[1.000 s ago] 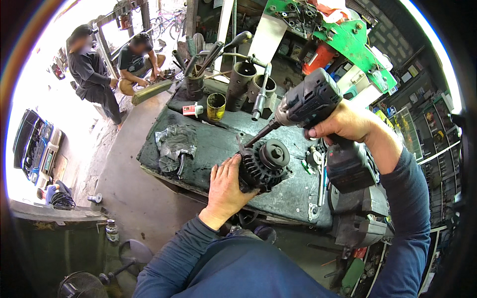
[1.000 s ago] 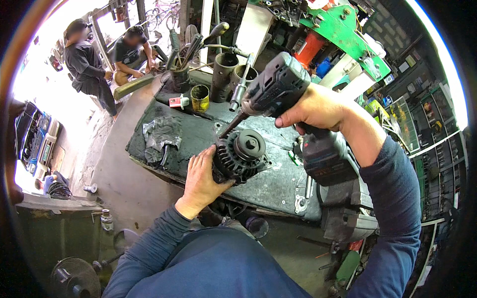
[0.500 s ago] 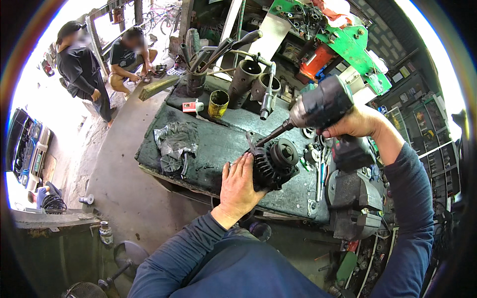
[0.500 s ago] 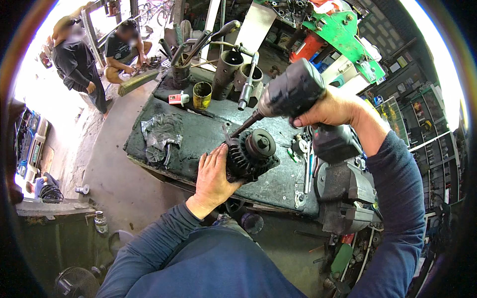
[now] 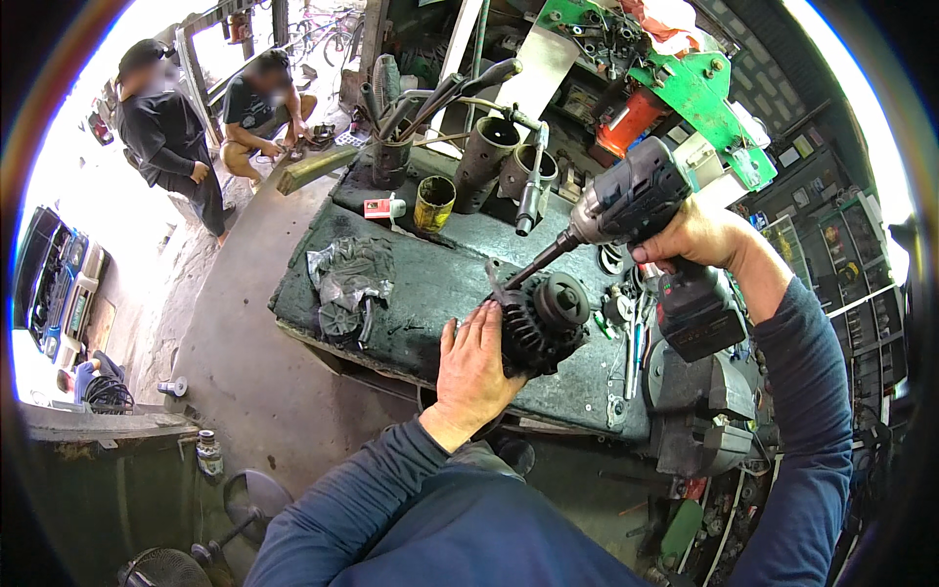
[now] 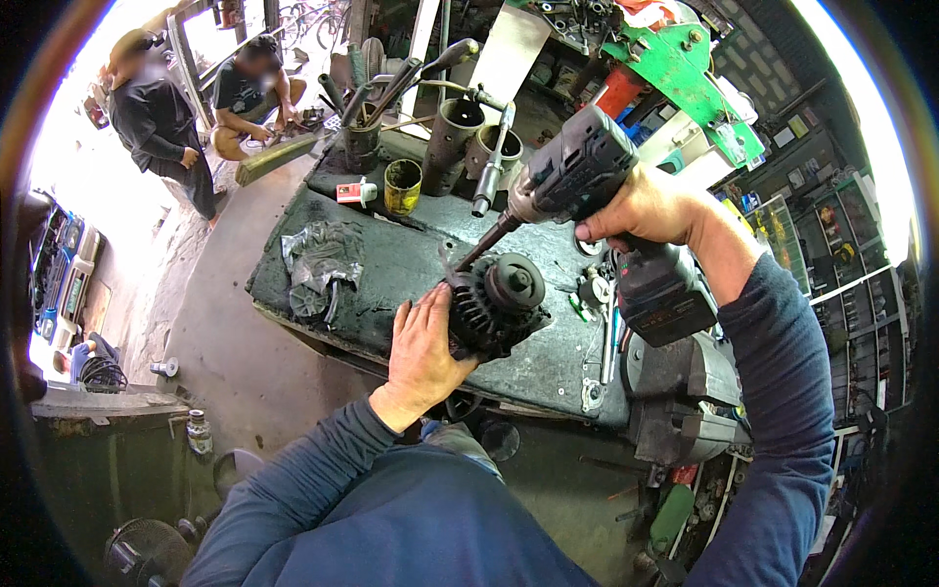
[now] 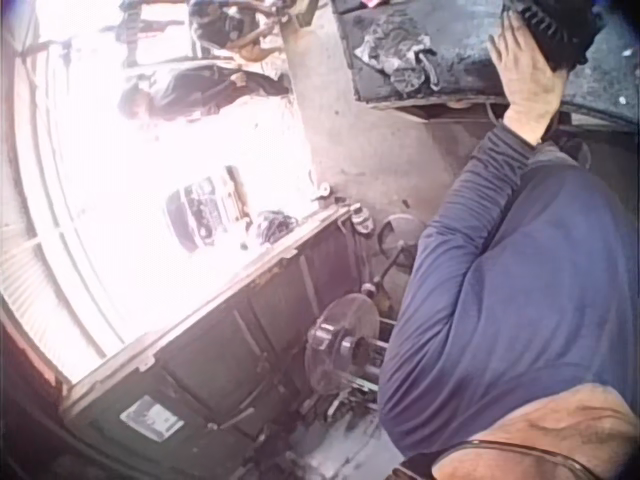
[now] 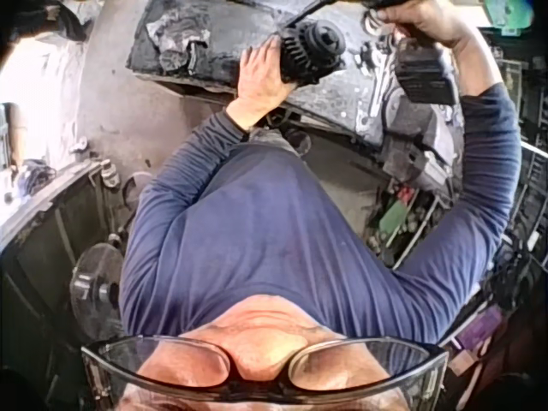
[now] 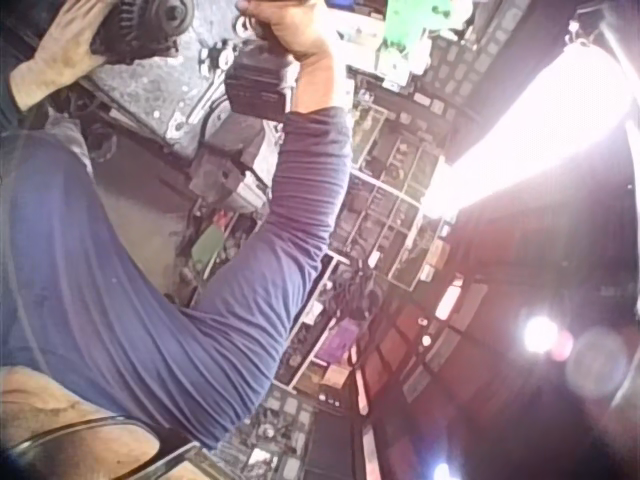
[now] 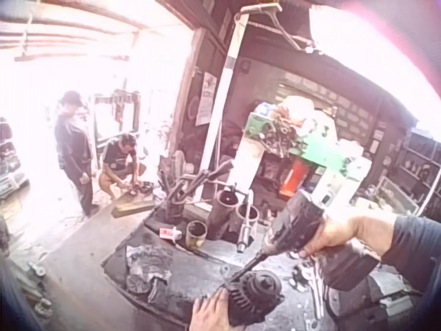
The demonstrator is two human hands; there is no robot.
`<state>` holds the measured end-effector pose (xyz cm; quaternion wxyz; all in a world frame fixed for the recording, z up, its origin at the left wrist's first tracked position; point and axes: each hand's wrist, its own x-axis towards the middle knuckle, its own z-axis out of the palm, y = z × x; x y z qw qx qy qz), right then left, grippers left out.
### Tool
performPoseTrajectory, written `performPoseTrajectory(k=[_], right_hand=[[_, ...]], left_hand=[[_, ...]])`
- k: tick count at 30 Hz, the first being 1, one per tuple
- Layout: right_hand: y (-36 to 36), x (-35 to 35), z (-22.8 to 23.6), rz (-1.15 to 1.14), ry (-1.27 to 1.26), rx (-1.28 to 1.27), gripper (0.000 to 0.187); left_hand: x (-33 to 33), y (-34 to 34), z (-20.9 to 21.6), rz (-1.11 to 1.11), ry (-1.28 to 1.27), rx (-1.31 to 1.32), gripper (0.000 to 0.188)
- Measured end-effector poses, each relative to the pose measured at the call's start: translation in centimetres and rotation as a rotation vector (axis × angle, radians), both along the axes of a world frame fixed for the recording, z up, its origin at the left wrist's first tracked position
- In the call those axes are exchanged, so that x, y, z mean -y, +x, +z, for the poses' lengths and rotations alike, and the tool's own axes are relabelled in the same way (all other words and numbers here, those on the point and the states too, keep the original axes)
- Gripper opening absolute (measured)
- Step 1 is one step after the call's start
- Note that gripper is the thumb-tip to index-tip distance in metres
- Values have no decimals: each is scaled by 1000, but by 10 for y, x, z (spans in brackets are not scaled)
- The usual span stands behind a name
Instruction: The person uses a cordless impact wrench to remove bolts from a mechanical housing on a workbench, then separates the housing into two halves and removes internal components. The person handles the parts by hand and places them on the bench.
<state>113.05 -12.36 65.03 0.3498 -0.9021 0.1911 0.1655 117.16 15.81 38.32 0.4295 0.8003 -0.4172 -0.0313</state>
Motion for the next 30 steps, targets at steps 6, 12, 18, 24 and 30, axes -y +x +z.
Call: performPoseTrajectory(k=[6, 12, 18, 24, 30], right_hand=[[-4, 2, -1, 95, -37, 54, 43], [5, 6, 7, 233, -92, 125, 46], [1, 15, 40, 155, -49, 2, 39], [-35, 68, 50, 81, -162, 102, 25], [-60, 111, 5, 123, 13, 125, 44]], left_hand=[[-2, -3, 3, 41, 0, -1, 110], [-1, -6, 8, 41, 31, -21, 109], [-1, -12, 12, 76, 116, -15, 107], [0, -16, 9, 71, 35, 43, 108], [3, -17, 10, 84, 52, -62, 109]])
